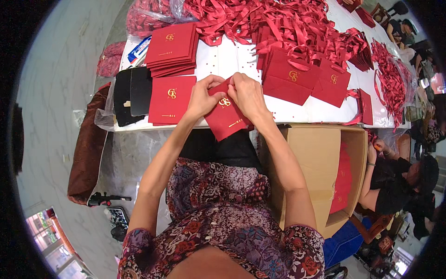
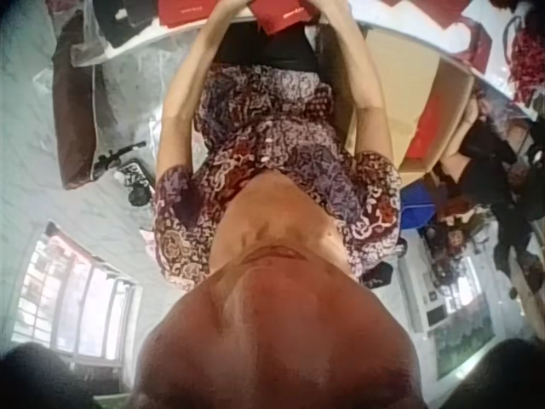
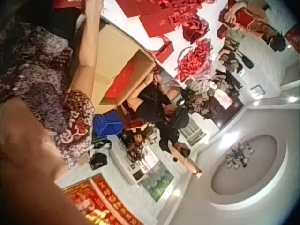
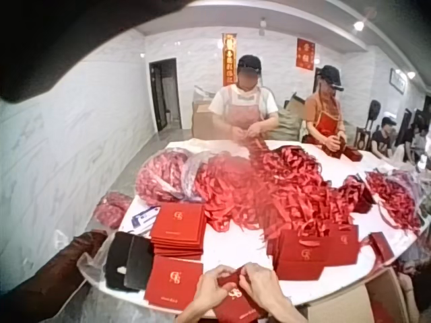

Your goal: The person attaches ribbon handles to red gift bags by threading the ribbons through the bag holes and securing them by hand.

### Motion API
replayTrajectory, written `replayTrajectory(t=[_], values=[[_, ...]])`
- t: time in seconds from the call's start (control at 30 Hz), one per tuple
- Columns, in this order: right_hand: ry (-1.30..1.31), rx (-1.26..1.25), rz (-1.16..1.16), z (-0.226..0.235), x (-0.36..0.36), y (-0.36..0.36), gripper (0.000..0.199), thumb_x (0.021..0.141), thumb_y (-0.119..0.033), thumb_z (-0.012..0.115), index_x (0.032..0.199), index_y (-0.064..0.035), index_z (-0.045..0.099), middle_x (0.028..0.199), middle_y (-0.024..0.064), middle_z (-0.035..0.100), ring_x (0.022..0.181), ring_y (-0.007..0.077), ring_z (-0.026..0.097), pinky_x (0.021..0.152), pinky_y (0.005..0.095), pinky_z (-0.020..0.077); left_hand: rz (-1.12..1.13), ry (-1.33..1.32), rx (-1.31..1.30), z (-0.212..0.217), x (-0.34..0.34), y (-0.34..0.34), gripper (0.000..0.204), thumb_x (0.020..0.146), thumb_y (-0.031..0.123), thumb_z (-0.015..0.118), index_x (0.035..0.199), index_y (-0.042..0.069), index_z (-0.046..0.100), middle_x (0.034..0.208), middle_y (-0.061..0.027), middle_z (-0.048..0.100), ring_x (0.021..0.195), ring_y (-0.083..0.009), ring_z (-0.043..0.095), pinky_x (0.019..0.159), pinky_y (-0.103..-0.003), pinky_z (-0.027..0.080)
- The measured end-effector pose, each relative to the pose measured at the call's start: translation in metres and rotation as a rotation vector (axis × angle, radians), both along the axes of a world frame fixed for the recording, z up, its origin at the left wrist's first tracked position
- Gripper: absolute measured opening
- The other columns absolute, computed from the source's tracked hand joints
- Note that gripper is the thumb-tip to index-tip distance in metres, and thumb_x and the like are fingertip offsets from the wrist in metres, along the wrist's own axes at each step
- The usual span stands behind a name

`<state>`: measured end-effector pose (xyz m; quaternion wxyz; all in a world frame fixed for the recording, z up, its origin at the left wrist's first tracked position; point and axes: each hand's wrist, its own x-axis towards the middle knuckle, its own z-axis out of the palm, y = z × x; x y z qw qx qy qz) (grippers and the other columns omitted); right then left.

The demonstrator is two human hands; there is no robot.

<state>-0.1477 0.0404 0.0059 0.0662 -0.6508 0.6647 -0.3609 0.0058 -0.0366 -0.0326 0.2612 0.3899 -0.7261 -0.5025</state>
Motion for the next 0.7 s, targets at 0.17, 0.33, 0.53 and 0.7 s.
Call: replayTrajectory(t=[0.17,0.33,0.53,0.7], values=[[-0.089,0.021,-0.046,-0.017,-0.002,0.001,0.013,0.084,-0.008,0.07,0.088,0.0006,0.061,0.077,0.0161,0.066,0.069,0.0327,0.066,0.064,0.0402,0.052,-0.01,-0.046,-0.051,0.002,-0.003,0.004,0.034,0.078,0.008,0.077,0.11,0.009,0.066,0.109,-0.0164,0.072,0.11,-0.0308,0.067,0.09,-0.041,0.052],[-0.117,0.029,-0.063,-0.023,-0.003,0.003,0.012,0.085,-0.008,0.072,0.093,-0.0013,0.066,0.079,0.0136,0.066,0.07,0.0265,0.067,0.064,0.0355,0.0523,-0.003,-0.146,-0.111,0.009,-0.005,0.004,0.032,0.08,0.009,0.076,0.11,0.009,0.066,0.106,-0.0181,0.072,0.104,-0.0347,0.068,0.087,-0.042,0.053],[-0.256,0.022,-0.032,-0.003,-0.021,0.004,0.012,0.087,-0.015,0.069,0.092,-0.0039,0.069,0.087,0.015,0.066,0.08,0.0317,0.066,0.067,0.0404,0.0509,-0.087,-0.096,-0.135,0.018,-0.004,0.009,0.029,0.082,0.011,0.073,0.109,0.009,0.066,0.101,-0.02,0.072,0.096,-0.0363,0.069,0.084,-0.045,0.052],[-0.15,0.482,0.087,0.004,-0.048,-0.006,0.026,0.084,-0.027,0.071,0.081,-0.0011,0.072,0.069,0.0126,0.066,0.064,0.0269,0.064,0.065,0.0389,0.0504,-0.151,-0.272,-0.49,0.029,-0.007,0.023,0.022,0.078,0.004,0.071,0.099,0.006,0.064,0.086,-0.0117,0.07,0.085,-0.031,0.064,0.085,-0.041,0.045]])
